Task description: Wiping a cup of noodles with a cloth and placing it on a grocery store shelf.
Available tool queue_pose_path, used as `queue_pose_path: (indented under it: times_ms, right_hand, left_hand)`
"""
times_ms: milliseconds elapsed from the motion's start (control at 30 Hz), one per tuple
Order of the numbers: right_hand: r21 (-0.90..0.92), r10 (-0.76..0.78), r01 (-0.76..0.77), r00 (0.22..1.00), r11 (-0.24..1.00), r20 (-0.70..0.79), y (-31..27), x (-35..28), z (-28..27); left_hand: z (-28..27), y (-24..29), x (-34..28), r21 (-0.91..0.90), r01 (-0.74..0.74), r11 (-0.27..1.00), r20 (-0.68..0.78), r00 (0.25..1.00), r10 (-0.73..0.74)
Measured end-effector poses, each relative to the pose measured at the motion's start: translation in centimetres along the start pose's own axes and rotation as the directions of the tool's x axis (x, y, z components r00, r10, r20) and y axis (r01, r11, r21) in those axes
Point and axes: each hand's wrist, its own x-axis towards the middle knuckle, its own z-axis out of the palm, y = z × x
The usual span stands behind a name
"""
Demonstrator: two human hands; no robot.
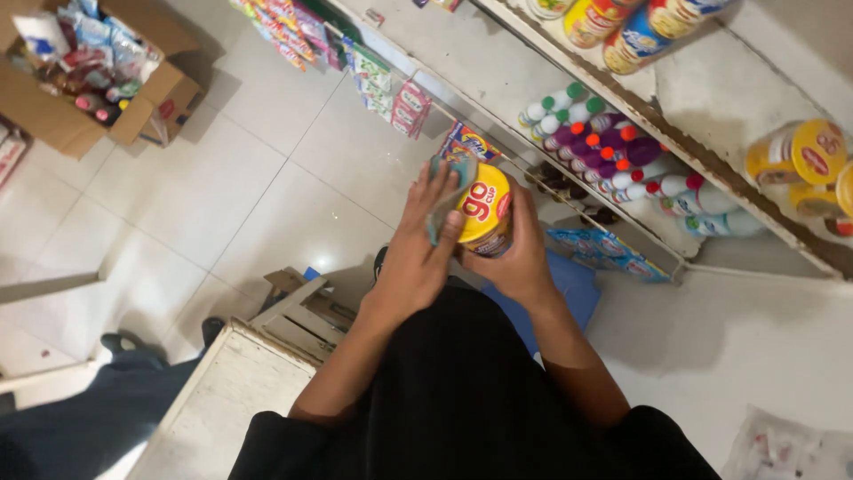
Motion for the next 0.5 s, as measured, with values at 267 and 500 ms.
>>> queue_pose_path:
  times_ms: [267, 500]
  right_hand:
    - [-0.086, -0.039, 0.045, 0.997, 0.995, 0.067, 2.4, -0.5, -0.6]
    - [-0.222, 0.04, -0.026, 0.998, 0.975, 0.057, 6.5, -2.1, -2.2]
  left_hand:
    - [1.7, -0.8, -0.4, 0.234, -0.112, 0.966, 0.052, 0.993, 0.103]
    - [4.7, -0.2, 0.0, 0.129, -0.208, 0.97, 0.144, 0.971, 0.189]
